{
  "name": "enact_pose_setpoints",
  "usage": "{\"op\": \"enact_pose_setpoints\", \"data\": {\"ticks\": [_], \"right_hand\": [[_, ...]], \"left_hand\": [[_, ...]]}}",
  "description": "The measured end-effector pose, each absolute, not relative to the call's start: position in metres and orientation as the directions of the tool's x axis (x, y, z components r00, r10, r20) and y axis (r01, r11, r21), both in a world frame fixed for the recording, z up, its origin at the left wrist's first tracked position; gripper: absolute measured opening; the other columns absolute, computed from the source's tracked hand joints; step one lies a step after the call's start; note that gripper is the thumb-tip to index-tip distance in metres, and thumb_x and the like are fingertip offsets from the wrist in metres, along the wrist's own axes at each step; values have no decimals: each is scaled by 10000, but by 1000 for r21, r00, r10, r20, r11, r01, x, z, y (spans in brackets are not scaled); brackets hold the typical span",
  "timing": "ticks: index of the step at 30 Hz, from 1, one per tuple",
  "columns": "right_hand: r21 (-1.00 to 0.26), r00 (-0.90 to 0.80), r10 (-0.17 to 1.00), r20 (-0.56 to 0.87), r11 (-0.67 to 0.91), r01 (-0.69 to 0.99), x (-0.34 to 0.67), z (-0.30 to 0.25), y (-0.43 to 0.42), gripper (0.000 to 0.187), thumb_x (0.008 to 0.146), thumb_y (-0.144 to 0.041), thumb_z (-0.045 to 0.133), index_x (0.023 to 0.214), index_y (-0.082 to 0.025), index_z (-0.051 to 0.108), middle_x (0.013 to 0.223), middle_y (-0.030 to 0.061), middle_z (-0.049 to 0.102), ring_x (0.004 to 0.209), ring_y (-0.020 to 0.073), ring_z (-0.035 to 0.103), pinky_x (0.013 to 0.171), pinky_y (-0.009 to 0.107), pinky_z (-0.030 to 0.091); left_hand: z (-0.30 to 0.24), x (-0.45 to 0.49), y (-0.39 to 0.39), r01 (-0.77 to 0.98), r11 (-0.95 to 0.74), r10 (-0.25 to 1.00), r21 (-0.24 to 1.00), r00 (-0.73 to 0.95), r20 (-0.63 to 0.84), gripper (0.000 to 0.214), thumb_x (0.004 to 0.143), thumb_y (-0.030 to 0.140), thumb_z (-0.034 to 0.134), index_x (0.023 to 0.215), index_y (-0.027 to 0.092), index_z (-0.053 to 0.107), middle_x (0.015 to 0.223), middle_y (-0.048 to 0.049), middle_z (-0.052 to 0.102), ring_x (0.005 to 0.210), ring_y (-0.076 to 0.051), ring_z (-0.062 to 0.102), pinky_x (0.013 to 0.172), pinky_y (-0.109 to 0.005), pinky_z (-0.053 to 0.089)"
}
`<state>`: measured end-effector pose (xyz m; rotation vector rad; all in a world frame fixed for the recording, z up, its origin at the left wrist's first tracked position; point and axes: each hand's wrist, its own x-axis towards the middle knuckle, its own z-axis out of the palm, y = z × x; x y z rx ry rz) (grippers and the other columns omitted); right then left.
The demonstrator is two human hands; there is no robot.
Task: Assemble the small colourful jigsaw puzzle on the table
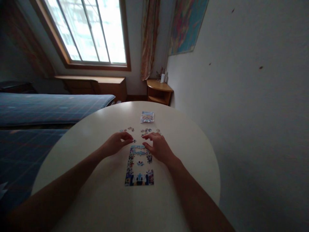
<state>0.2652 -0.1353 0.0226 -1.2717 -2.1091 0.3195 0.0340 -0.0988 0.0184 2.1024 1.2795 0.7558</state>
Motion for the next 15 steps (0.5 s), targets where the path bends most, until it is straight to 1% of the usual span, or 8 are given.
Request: {"op": "enact_pose_setpoints", "data": {"ticks": [2,5,6,11,15], "right_hand": [[-505,-342,842,417,528,683,258,24,-140,311,813,-235,738,1118,-226,681,1005,48,720,937,199,634,894,372,445],[-502,-363,832,420,546,671,252,24,-143,348,801,-267,761,1137,-242,677,971,41,733,920,198,645,909,387,427],[-502,-367,830,421,550,667,251,23,-143,333,805,-272,759,1127,-245,681,964,39,736,919,197,648,912,388,421],[-490,-389,817,426,570,660,252,23,-142,140,832,-252,729,972,-255,728,917,19,749,895,186,655,901,374,407],[-496,-412,823,392,565,659,257,22,-138,117,819,-240,737,935,-253,736,846,0,746,817,164,656,883,355,414]], "left_hand": [[21,39,-104,543,-370,903,754,401,154,147,820,311,650,851,189,726,826,-21,739,753,-153,659,723,-260,506],[25,43,-108,515,-345,900,785,418,121,150,825,308,645,854,191,733,828,-22,747,762,-155,670,738,-261,515],[26,43,-109,512,-339,898,789,425,110,152,828,309,641,854,191,734,830,-22,749,768,-158,674,744,-264,518],[27,45,-109,516,-343,887,785,454,89,158,835,313,630,861,197,735,836,-20,753,773,-159,676,754,-268,519],[20,45,-108,530,-365,890,766,440,119,137,834,295,639,866,197,728,834,-12,749,763,-150,670,742,-259,509]]}}
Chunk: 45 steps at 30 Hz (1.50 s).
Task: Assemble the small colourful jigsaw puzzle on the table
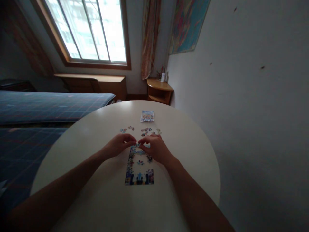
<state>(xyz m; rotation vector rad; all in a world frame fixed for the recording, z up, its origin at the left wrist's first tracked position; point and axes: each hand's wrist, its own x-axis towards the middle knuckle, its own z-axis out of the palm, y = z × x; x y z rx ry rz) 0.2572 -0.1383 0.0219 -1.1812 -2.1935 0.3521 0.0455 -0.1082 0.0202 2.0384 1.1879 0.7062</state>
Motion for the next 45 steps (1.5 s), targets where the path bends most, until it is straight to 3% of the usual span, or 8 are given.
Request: {"op": "enact_pose_setpoints", "data": {"ticks": [12,20,45], "right_hand": [[-608,-380,902,203,421,674,268,15,-133,129,793,-236,715,913,-219,760,775,5,727,692,136,637,686,266,470],[-624,-375,910,177,399,673,269,13,-132,134,774,-249,747,904,-217,762,776,7,731,679,126,628,669,252,466],[-657,-358,921,156,368,658,270,14,-132,142,752,-256,760,886,-219,788,751,16,743,661,133,637,638,245,465]], "left_hand": [[11,37,-107,639,-447,877,626,450,167,175,845,248,608,965,218,731,974,-35,742,916,-187,670,829,-306,500],[15,41,-113,670,-493,854,555,494,161,183,843,207,620,985,218,735,997,-25,748,950,-199,666,932,-351,476],[10,46,-116,666,-561,816,492,546,190,192,855,232,646,1016,235,750,997,-30,730,982,-221,617,930,-360,452]]}}
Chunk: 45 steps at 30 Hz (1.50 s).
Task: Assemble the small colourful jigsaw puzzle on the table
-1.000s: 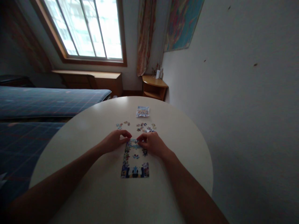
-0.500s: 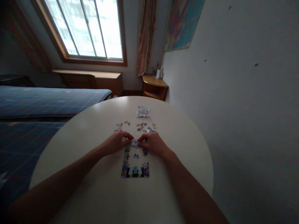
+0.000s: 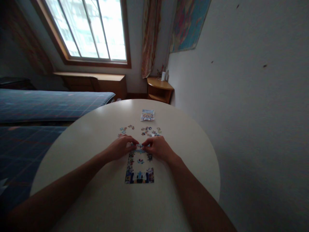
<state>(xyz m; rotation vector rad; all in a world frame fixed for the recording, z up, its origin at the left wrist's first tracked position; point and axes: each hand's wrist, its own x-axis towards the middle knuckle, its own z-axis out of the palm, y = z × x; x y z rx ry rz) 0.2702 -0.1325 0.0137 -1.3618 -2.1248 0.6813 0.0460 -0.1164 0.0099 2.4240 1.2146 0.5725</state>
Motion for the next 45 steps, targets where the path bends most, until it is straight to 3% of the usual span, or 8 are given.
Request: {"op": "enact_pose_setpoints", "data": {"ticks": [16,29,38,45], "right_hand": [[-612,-400,905,147,401,682,270,14,-132,169,785,-304,740,931,-234,788,855,30,767,732,150,665,715,268,488],[-520,-387,903,186,424,741,274,22,-132,107,807,-213,693,869,-227,780,821,25,741,743,151,634,709,265,453],[-488,-401,903,152,422,764,272,25,-137,91,785,-300,752,833,-225,775,920,60,706,879,186,627,809,305,436],[-487,-415,895,163,439,755,268,19,-136,57,803,-265,737,818,-218,766,925,56,704,887,187,627,827,314,422]], "left_hand": [[9,51,-119,657,-592,796,468,566,212,129,854,223,671,942,244,764,984,-38,706,971,-213,596,936,-359,442],[9,50,-120,667,-602,794,438,559,239,107,857,261,661,908,229,750,979,-47,701,964,-224,587,925,-369,446],[9,51,-120,688,-593,801,419,559,215,91,849,242,659,878,204,737,985,-57,693,977,-235,579,927,-378,440],[9,53,-121,685,-591,802,426,557,216,86,852,223,654,886,197,729,997,-55,686,997,-234,563,949,-377,438]]}}
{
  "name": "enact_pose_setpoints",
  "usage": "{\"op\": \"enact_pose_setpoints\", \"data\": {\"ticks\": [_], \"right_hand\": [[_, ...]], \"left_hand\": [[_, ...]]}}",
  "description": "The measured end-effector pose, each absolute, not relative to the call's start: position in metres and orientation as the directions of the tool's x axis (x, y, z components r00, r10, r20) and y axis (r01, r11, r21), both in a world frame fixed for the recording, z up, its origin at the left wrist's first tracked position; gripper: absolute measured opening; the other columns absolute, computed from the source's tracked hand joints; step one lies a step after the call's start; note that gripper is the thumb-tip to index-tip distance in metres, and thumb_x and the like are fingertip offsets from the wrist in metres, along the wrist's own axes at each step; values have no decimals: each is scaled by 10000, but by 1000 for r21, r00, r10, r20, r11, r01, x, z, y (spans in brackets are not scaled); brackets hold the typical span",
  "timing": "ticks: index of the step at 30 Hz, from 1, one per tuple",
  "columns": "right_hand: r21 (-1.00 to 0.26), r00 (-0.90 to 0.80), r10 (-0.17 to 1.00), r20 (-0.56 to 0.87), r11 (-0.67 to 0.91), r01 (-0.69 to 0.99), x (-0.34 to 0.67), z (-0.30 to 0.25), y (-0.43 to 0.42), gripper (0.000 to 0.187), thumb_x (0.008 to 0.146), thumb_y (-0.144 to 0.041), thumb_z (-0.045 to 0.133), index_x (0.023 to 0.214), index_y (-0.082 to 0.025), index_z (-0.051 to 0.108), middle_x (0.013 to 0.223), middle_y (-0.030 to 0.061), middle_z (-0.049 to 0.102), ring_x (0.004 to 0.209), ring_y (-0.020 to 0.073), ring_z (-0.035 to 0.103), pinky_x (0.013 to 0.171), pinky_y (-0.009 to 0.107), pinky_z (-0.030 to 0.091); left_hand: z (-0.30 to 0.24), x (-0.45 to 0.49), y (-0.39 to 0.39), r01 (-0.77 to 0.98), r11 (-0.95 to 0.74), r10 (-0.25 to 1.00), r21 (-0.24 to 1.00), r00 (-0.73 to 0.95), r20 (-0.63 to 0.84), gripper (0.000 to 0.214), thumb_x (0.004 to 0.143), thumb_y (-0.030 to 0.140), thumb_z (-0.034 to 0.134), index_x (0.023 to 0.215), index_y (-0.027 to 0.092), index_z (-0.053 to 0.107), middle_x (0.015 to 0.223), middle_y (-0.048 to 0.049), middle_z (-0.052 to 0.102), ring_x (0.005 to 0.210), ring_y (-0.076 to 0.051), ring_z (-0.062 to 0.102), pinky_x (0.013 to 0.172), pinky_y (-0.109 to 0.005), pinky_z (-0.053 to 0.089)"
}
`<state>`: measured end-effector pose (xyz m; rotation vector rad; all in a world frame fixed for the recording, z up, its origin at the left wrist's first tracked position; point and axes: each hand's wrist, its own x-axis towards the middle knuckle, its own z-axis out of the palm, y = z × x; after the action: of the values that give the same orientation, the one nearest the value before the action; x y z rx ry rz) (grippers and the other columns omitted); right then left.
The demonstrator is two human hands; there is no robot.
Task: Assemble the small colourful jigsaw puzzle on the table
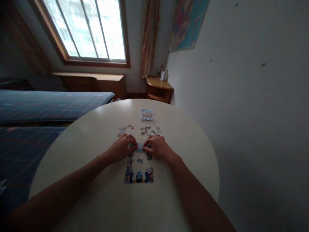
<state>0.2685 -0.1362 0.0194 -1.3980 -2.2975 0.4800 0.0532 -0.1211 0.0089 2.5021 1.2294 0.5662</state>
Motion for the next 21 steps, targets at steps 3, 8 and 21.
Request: {"op": "enact_pose_setpoints", "data": {"ticks": [3,8,21], "right_hand": [[-474,-429,888,164,452,756,268,17,-135,61,816,-261,720,826,-216,759,941,53,703,903,189,622,847,321,411],[-460,-446,879,168,470,753,268,15,-134,57,822,-245,704,823,-207,746,931,49,692,890,182,616,851,319,393],[-716,-442,874,202,440,542,270,20,-136,178,846,-311,668,977,-203,719,803,17,719,747,140,654,706,248,455]], "left_hand": [[8,54,-122,682,-592,801,430,557,220,86,856,222,644,881,194,721,1013,-59,675,1014,-234,554,961,-377,436],[6,56,-122,669,-581,808,464,541,233,75,854,224,639,876,188,701,1028,-58,664,1029,-235,549,975,-385,431],[6,67,-127,559,-523,844,644,444,300,107,897,262,582,912,177,645,946,-47,681,927,-189,613,873,-346,480]]}}
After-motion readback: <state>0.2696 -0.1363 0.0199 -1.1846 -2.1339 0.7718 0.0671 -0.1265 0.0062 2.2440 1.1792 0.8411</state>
